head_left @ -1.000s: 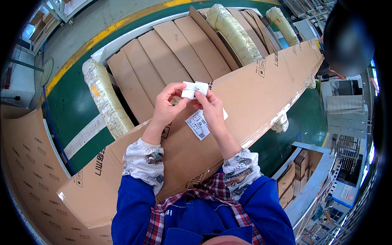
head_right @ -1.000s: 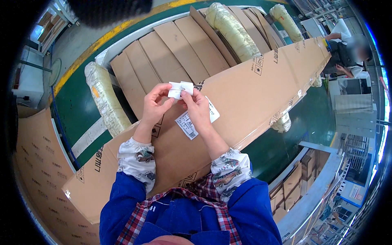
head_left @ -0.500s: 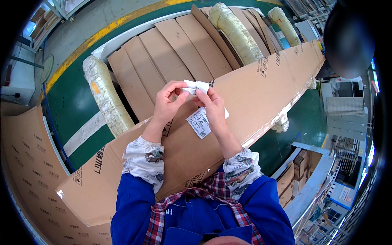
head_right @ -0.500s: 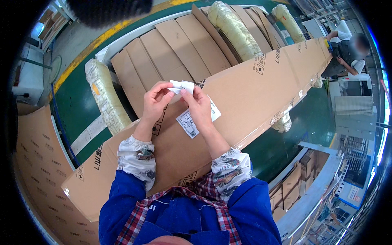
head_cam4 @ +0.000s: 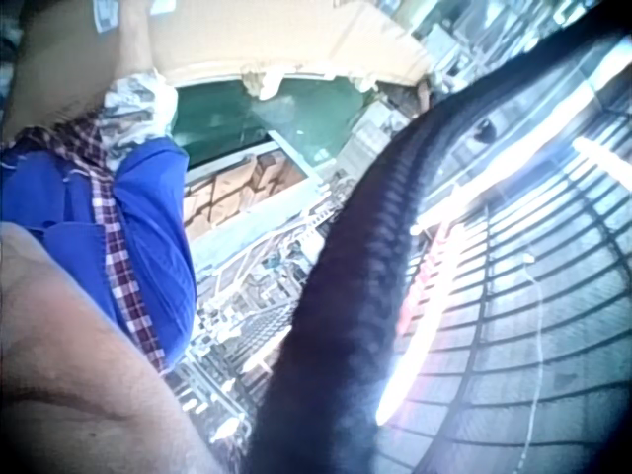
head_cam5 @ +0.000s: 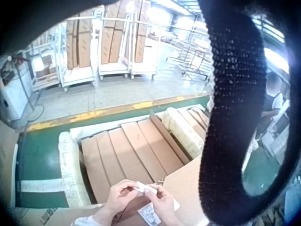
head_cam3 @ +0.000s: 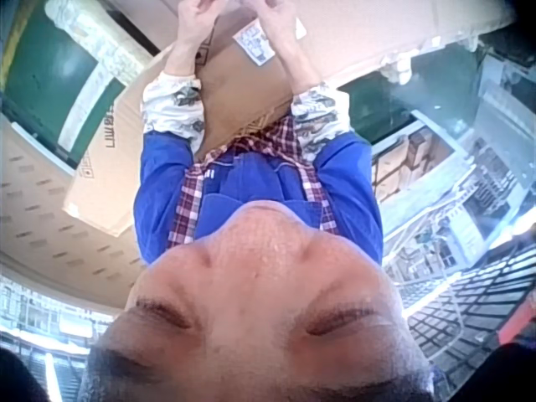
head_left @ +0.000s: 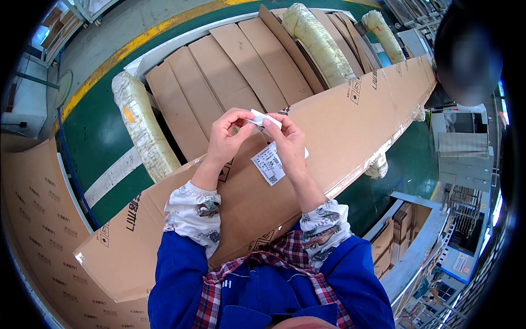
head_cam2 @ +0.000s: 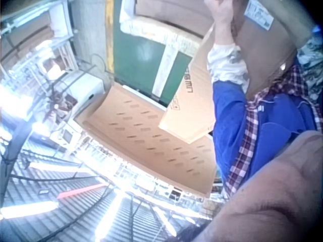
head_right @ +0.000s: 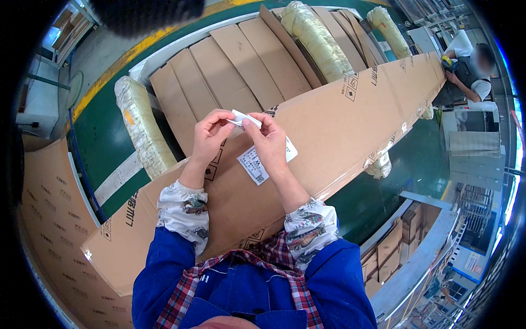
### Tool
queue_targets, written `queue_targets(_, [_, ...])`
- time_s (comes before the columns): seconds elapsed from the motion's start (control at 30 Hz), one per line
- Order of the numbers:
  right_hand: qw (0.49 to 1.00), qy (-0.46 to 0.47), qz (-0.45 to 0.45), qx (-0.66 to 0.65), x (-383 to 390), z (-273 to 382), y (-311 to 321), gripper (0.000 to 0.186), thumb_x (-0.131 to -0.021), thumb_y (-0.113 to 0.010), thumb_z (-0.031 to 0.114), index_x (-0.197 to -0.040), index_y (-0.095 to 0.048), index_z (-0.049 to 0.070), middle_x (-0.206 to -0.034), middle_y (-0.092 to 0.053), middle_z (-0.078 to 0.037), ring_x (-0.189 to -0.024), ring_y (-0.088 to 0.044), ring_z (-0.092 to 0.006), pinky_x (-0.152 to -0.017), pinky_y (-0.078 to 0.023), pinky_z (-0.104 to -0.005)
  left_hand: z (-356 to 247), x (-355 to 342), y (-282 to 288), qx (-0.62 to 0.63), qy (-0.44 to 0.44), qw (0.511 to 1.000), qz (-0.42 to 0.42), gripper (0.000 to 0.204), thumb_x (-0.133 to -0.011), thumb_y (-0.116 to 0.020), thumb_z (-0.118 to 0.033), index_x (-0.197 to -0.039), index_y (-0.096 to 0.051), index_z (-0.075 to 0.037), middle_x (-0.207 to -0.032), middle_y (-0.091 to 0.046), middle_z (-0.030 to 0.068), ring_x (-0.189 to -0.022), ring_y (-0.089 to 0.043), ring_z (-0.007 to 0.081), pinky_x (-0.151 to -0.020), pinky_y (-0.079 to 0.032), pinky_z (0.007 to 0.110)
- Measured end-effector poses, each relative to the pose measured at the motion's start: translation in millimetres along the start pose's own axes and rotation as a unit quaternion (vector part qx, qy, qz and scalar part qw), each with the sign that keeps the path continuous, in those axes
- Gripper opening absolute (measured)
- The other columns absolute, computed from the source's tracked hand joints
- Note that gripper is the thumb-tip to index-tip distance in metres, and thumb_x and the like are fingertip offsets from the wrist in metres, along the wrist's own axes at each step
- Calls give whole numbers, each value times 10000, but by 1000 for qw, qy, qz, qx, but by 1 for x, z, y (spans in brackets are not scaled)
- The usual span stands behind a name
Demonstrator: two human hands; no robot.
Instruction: The person places a printed shipping label onto a cardboard box on a conveyor, smooths it down, then peels and folds the label's backing paper. The person repeats this process for several boxes moving along the line.
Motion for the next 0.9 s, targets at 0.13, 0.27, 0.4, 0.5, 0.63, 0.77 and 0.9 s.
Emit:
queue_targets(0.13, [1000,-3,-5,17,1,0,1,208,-822,-617,138,-970,-594,-5,-820,-608,-9,-717,-528,-36,-622,-417,-169,0,1,0,21,12,1000,7,155,-782,-581,14,-937,-584,22,-926,-551,46,-803,-501,97,-723,-403,226])
queue_targets(0.27, [998,1,-22,54,0,1,3,203,-825,-617,148,-957,-598,-4,-782,-604,1,-674,-513,-31,-585,-408,-171,0,0,-1,-18,-1,999,31,164,-800,-544,51,-962,-570,50,-954,-532,59,-865,-511,111,-760,-411,224])
queue_targets(0.4, [996,58,-29,63,-1,1,3,200,-818,-626,158,-934,-605,-4,-768,-609,-2,-665,-513,-35,-577,-411,-183,0,0,-1,-36,2,999,32,150,-802,-538,45,-947,-575,49,-952,-536,61,-860,-511,113,-756,-411,227])
queue_targets(0.5, [977,117,-25,175,4,14,-2,198,-800,-643,161,-914,-614,1,-771,-619,-23,-665,-532,-58,-579,-419,-195,0,0,0,-46,-3,999,-3,140,-760,-561,15,-892,-608,11,-887,-581,59,-766,-518,107,-694,-419,232])
queue_targets(0.63, [959,176,-13,224,6,19,-6,194,-777,-665,150,-897,-623,3,-788,-630,-36,-683,-559,-83,-604,-439,-209,0,0,0,-65,-22,998,8,142,-756,-547,35,-884,-605,18,-911,-574,72,-796,-530,120,-702,-430,239])
queue_targets(0.77, [962,161,-12,220,6,18,-6,170,-781,-658,114,-890,-621,-11,-779,-627,-24,-694,-561,-71,-627,-448,-204,-10,-2,-3,-140,-59,988,31,147,-752,-555,38,-889,-602,11,-930,-567,74,-780,-536,126,-699,-439,240])
queue_targets(0.9, [962,131,-6,241,7,11,-5,130,-787,-641,85,-877,-620,-6,-769,-631,-29,-684,-574,-71,-636,-465,-211,-16,-2,-7,-55,-55,996,-51,159,-729,-592,27,-883,-586,-11,-942,-552,79,-736,-545,127,-680,-451,236])
Point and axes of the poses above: each hand's wrist, its own x-axis away from the middle knuckle, its own y-axis out of the back of the hand, z = x × y, the point moved 5 cm from there along -x, towards the middle knuckle
